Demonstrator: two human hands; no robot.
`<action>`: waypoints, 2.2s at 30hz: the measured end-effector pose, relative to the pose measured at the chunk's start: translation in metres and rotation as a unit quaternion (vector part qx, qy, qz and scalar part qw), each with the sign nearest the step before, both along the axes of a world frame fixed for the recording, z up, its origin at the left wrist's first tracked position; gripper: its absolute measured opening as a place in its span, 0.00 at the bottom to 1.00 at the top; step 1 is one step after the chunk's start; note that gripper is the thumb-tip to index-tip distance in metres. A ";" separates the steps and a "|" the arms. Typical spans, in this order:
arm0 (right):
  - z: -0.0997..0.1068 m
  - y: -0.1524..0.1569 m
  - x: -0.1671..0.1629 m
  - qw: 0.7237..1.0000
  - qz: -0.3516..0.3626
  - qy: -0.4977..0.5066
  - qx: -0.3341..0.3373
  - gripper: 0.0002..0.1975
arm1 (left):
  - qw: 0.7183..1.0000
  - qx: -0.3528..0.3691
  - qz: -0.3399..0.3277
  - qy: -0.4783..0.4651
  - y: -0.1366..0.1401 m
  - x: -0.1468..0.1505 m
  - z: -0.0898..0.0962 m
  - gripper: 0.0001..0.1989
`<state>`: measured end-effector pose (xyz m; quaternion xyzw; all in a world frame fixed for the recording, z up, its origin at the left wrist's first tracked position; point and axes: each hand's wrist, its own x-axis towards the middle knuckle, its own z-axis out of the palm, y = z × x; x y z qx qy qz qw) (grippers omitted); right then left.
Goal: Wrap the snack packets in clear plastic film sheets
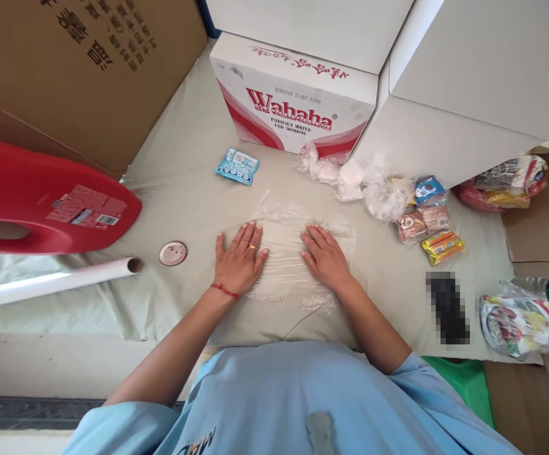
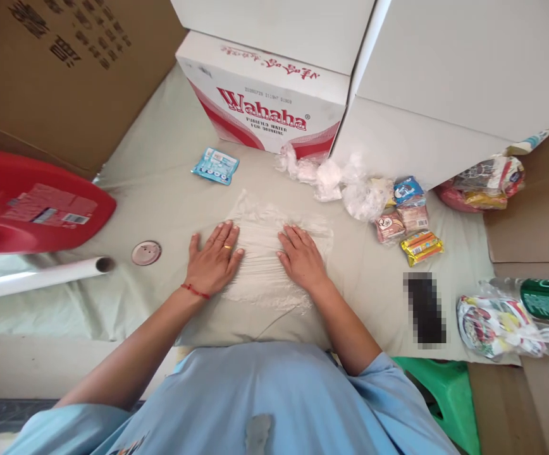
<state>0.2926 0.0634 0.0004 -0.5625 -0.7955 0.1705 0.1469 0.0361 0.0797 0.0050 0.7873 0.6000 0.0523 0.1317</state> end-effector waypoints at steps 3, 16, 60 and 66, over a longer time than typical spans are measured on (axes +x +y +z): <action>-0.002 0.003 0.010 1.000 -0.014 0.017 0.013 0.26 | 1.000 0.000 0.011 0.005 -0.002 -0.005 0.000 0.32; 0.006 -0.023 0.064 0.980 -0.178 0.009 0.084 0.24 | 1.000 0.005 0.009 -0.009 -0.003 -0.005 -0.003 0.35; 0.035 0.284 -0.140 0.981 0.162 -0.090 0.052 0.30 | 0.998 0.019 0.003 -0.052 -0.017 -0.010 -0.002 0.34; 0.037 0.319 -0.175 0.906 0.366 -0.205 0.059 0.29 | 0.999 0.016 0.002 -0.046 -0.017 -0.011 -0.003 0.34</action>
